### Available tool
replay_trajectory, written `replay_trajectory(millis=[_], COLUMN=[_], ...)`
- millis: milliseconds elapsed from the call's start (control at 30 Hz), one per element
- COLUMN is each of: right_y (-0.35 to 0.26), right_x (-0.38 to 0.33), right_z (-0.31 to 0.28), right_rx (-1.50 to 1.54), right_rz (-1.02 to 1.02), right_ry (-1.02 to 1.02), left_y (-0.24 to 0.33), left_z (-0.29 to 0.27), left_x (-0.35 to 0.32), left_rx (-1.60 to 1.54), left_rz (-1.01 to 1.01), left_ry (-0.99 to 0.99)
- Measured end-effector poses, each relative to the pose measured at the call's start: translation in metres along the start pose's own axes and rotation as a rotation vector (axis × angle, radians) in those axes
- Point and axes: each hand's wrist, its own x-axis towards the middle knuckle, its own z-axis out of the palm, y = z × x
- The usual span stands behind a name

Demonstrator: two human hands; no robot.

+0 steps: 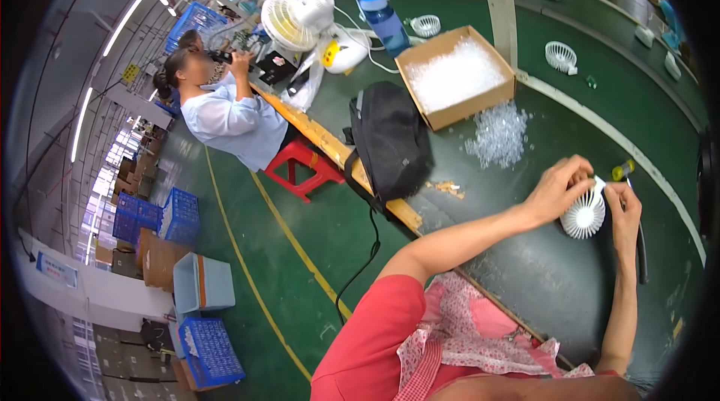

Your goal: The person assembles mini fan grilles by fitting small electronic components into the plastic frames by hand, tapping them with a mallet, and placing them onto the conveyor belt. The person also handles and adjusts a black bag on the table.

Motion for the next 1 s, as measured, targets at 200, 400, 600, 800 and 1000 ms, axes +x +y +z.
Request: replay_trajectory(millis=[200, 400, 600, 800, 1000], right_y=[0.026, 0.027, 0.037, 0.031, 0.032], right_x=[0.0, -0.006, -0.01, -0.001, -0.004], right_z=[0.013, 0.019, 0.012, 0.01, -0.009], right_rx=[-0.436, -0.443, -0.458, -0.444, -0.455], right_rz=[-0.135, -0.145, -0.154, -0.171, -0.29], right_ry=[0.084, 0.12, 0.227, 0.264, 0.111], left_y=[-0.02, -0.013, -0.007, -0.01, -0.005], left_z=[0.001, -0.001, 0.004, 0.008, 0.009], left_x=[-0.003, -0.01, -0.012, -0.012, -0.012], left_rx=[0.503, 0.478, 0.552, 0.582, 0.673], left_rz=[0.455, 0.535, 0.555, 0.436, 0.445], left_ry=[-0.066, -0.146, -0.213, -0.334, -0.364])
